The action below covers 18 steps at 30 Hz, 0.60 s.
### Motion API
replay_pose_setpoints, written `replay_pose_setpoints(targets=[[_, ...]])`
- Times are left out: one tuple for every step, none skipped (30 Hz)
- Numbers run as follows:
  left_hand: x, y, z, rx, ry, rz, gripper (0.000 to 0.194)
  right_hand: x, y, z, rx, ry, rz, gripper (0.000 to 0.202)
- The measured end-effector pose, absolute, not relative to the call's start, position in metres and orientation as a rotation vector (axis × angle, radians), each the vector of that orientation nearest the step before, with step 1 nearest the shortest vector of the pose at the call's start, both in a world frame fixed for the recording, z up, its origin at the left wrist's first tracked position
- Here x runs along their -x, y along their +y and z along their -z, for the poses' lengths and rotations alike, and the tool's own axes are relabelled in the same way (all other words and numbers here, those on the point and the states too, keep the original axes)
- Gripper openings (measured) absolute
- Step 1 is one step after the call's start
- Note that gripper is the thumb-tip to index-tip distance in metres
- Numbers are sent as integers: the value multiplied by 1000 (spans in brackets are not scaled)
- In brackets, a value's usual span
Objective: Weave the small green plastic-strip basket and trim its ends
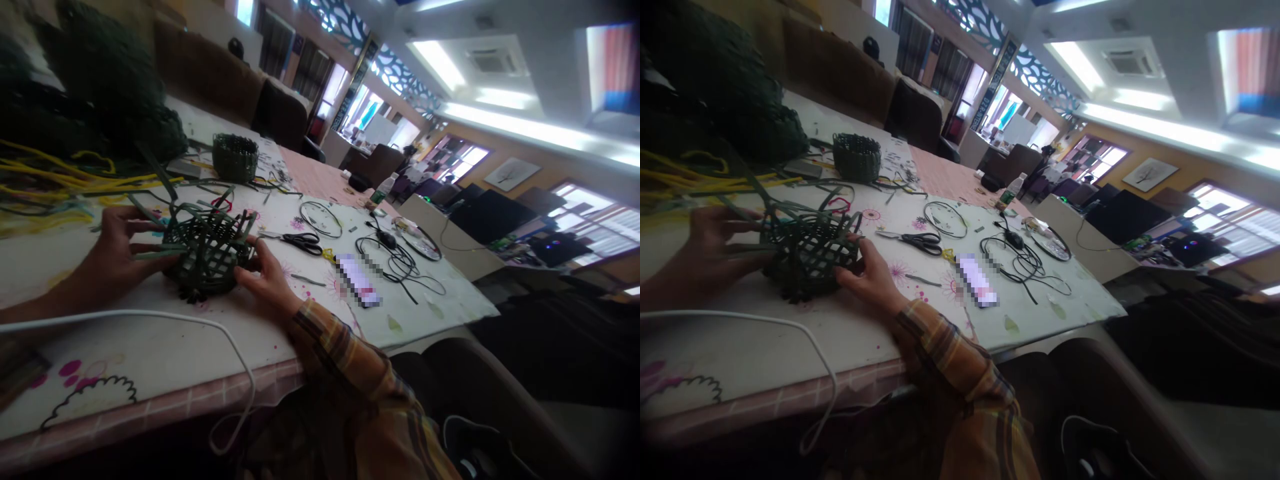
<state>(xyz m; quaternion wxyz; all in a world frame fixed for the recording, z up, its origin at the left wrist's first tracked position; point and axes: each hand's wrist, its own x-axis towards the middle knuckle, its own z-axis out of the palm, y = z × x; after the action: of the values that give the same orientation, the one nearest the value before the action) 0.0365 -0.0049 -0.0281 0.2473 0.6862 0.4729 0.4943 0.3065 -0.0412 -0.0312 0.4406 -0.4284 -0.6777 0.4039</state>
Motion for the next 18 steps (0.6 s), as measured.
replay_pose_setpoints(targets=[[-38,-8,28,-1915,1341,-1387,79,-307,-41,31,1077,-1672,-987,62],[-39,-10,27,-1986,1379,-1421,71,-307,-41,30,1086,-1669,-974,62],[-39,-12,27,-2085,1397,-1449,60,-307,-41,28,1092,-1674,-961,61],[-39,-13,26,-2203,1388,-1462,49,-307,-40,27,1093,-1683,-949,61],[-39,-14,25,-2319,1345,-1461,39,-308,-40,26,1092,-1693,-936,60],[-39,-15,25,-2415,1280,-1458,31,-308,-39,25,1093,-1703,-924,60],[-39,-15,24,-2485,1205,-1450,26,-309,-38,24,1094,-1712,-916,59],[-39,-16,23,-2524,1136,-1451,23,-310,-37,24,1095,-1721,-914,59],[-39,-16,21,-2547,1078,-1444,22,-311,-36,24,1094,-1727,-913,58],[-40,-16,19,-2556,1034,-1433,22,-312,-34,25,1092,-1733,-912,58],[-40,-17,17,-2553,1011,-1421,23,-312,-32,25,1089,-1741,-912,59],[-40,-18,14,-2543,1003,-1398,25,-313,-30,26,1084,-1747,-910,59],[-40,-19,11,-2526,1003,-1363,28,-314,-29,26,1079,-1753,-909,59],[-41,-20,8,-2499,1011,-1329,33,-315,-28,25,1077,-1761,-910,59],[-42,-22,6,-2473,1025,-1301,38,-316,-27,25,1077,-1773,-914,59],[-43,-24,3,-2446,1042,-1271,42,-317,-26,24,1077,-1786,-918,60],[-44,-25,1,-2423,1056,-1232,44,-317,-26,22,1074,-1799,-919,60],[-46,-27,-1,-2402,1071,-1184,46,-318,-26,21,1071,-1813,-917,59]])
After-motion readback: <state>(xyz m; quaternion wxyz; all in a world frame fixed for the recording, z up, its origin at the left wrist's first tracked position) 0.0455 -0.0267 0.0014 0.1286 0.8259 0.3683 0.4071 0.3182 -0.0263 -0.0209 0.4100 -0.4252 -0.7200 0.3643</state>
